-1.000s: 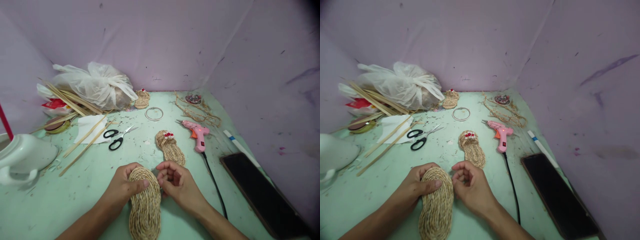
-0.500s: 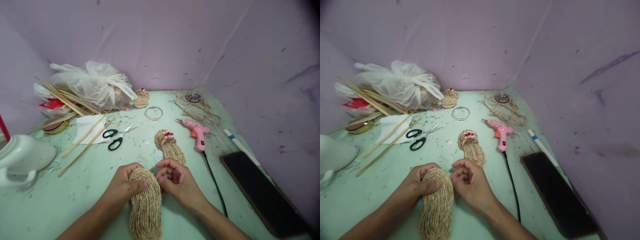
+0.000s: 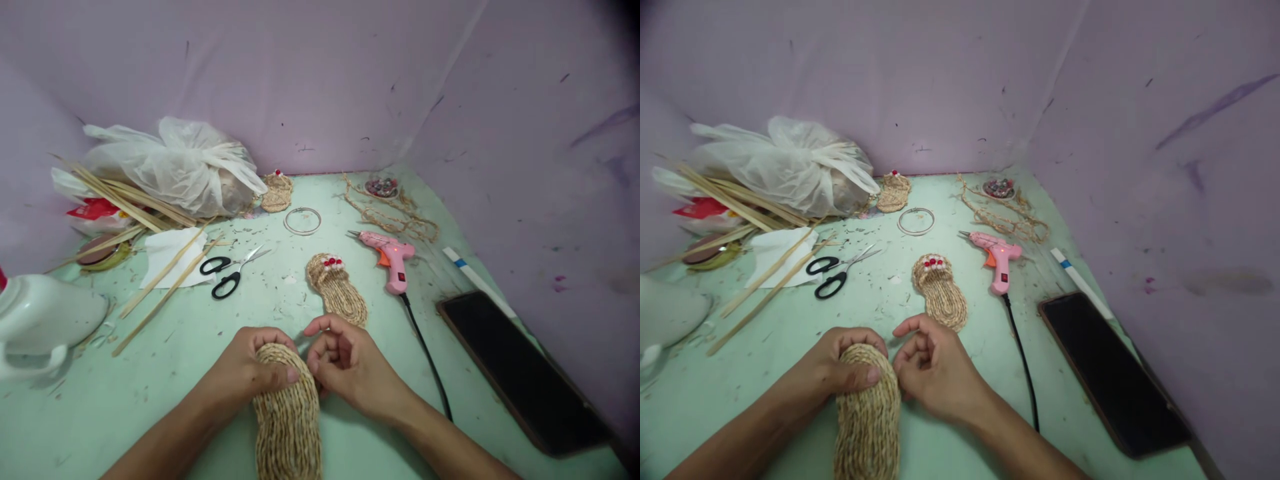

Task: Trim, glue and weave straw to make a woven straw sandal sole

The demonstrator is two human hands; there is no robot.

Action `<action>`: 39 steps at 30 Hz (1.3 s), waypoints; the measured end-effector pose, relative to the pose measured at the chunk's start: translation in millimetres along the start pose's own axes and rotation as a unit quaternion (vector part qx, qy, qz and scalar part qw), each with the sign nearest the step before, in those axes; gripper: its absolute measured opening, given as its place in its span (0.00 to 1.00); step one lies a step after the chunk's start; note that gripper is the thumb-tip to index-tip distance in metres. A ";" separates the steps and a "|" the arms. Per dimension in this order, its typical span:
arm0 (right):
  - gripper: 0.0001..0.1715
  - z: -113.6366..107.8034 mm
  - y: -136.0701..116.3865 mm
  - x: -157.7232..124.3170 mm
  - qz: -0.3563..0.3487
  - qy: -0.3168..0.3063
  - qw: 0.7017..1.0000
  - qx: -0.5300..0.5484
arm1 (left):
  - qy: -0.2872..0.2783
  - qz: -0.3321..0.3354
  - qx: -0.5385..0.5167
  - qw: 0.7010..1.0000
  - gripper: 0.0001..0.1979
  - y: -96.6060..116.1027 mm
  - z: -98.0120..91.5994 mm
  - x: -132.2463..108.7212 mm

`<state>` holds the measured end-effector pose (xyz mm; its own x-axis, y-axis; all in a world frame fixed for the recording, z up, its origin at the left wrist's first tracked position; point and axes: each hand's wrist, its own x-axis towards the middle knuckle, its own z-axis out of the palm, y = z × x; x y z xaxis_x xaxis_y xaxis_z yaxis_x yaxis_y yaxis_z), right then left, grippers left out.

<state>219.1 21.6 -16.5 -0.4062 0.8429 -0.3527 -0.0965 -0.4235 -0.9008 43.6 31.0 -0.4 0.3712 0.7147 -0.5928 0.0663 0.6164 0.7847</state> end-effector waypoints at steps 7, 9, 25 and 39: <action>0.22 -4.6 2.5 -1.5 -0.036 -0.020 0.996 -0.082 | 0.012 -0.018 0.026 0.999 0.11 -2.2 -2.4 3.8; 0.22 -4.5 4.5 -2.3 -0.051 -0.028 0.992 -0.108 | 0.016 -0.017 0.037 0.999 0.11 -3.7 -1.6 4.5; 0.18 -2.6 3.9 -5.0 -0.084 0.006 0.984 -0.158 | -0.030 0.015 0.057 0.998 0.18 -1.5 -0.8 2.5; 0.14 -3.7 4.4 -2.2 -0.135 0.036 0.964 -0.225 | -0.019 0.038 0.027 0.999 0.14 -11.7 -2.8 7.0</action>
<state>222.9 19.1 -20.7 -0.3551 0.9303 -0.0922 0.2209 -0.0123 -0.9752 42.8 29.7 -14.2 0.4127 0.7447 -0.5245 0.0864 0.5413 0.8364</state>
